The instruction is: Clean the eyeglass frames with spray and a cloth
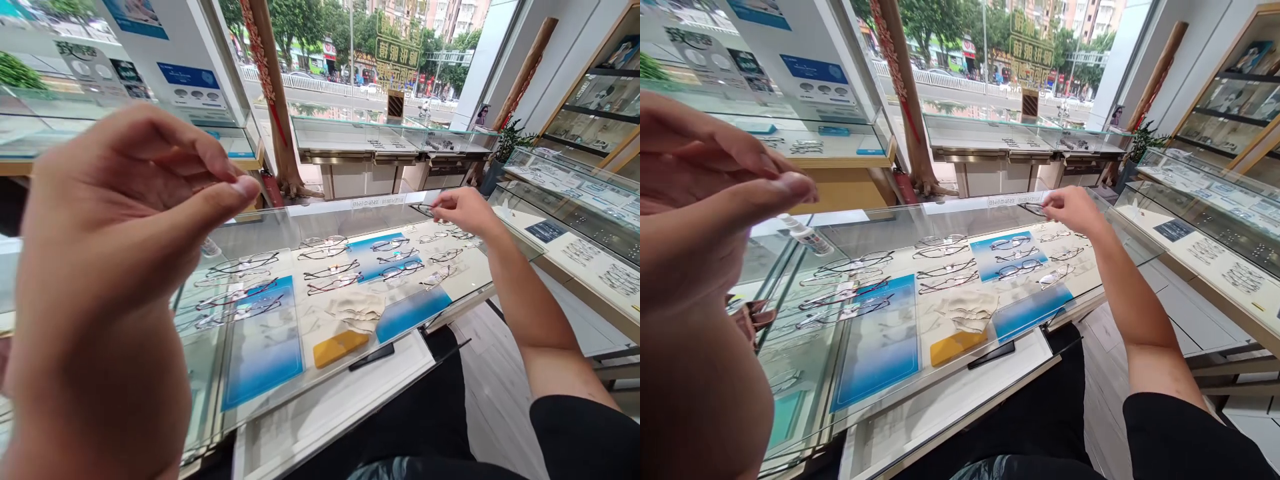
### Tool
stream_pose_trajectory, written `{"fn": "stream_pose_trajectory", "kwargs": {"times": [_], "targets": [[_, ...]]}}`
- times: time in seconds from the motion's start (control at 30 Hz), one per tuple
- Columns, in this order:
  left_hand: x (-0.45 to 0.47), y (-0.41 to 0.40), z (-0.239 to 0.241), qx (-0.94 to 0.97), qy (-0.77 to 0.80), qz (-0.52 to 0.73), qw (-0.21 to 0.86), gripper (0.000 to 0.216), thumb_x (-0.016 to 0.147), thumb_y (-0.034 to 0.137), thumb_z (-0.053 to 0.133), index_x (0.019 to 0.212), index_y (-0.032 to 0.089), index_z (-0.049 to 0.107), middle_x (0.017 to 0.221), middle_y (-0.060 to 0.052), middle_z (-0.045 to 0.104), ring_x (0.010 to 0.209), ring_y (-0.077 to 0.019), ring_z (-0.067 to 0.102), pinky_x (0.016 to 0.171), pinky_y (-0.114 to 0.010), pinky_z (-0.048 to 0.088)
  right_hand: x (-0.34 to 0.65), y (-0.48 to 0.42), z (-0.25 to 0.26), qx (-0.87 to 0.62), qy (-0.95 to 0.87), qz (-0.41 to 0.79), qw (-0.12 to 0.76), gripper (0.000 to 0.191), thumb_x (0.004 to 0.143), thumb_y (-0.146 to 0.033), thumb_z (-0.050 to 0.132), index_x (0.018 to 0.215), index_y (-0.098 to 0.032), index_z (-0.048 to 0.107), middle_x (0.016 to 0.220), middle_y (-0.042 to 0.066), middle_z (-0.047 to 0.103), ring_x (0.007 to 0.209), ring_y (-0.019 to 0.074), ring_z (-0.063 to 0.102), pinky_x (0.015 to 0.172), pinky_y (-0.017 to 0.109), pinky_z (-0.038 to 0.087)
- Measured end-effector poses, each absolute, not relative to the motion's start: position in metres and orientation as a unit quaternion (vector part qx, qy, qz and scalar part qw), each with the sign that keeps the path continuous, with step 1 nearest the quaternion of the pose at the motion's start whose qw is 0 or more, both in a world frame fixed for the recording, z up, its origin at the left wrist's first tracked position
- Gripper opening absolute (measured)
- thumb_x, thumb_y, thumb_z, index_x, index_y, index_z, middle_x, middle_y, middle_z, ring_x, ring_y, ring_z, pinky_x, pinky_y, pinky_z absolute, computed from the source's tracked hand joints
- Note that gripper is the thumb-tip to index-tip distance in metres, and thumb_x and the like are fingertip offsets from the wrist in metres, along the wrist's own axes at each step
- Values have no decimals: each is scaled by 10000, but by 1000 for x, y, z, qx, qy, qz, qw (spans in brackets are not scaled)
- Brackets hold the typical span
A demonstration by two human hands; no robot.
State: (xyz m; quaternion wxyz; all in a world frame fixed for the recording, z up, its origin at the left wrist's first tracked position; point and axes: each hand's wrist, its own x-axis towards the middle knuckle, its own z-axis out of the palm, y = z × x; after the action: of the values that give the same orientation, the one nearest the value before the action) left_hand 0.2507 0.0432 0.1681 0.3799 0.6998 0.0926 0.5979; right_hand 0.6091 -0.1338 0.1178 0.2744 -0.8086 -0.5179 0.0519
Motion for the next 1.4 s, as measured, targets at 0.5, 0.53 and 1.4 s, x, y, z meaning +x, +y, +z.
{"fn": "stream_pose_trajectory", "kwargs": {"times": [0.5,0.53,1.4], "targets": [[245,49,177,770,126,517,353,412,803,409,850,731,222,490,714,26,540,653,-103,504,588,-253,455,444,-50,174,-522,-716,-57,460,226,973,-247,560,1024,-296,774,1001,-40,828,876,169,737,803,350,541],[245,49,177,767,129,519,356,433,814,409,842,720,222,463,708,27,533,649,-102,489,586,-251,447,443,-50,172,-518,-713,-55,470,210,971,-256,571,1015,-299,772,990,-41,827,885,173,742,808,352,548],[275,64,150,709,134,496,482,354,757,469,915,860,186,730,803,-20,733,695,-108,636,632,-244,523,454,-24,152,-435,-651,106,612,159,924,-390,706,890,-237,678,901,22,761,850,183,693,808,367,530]]}}
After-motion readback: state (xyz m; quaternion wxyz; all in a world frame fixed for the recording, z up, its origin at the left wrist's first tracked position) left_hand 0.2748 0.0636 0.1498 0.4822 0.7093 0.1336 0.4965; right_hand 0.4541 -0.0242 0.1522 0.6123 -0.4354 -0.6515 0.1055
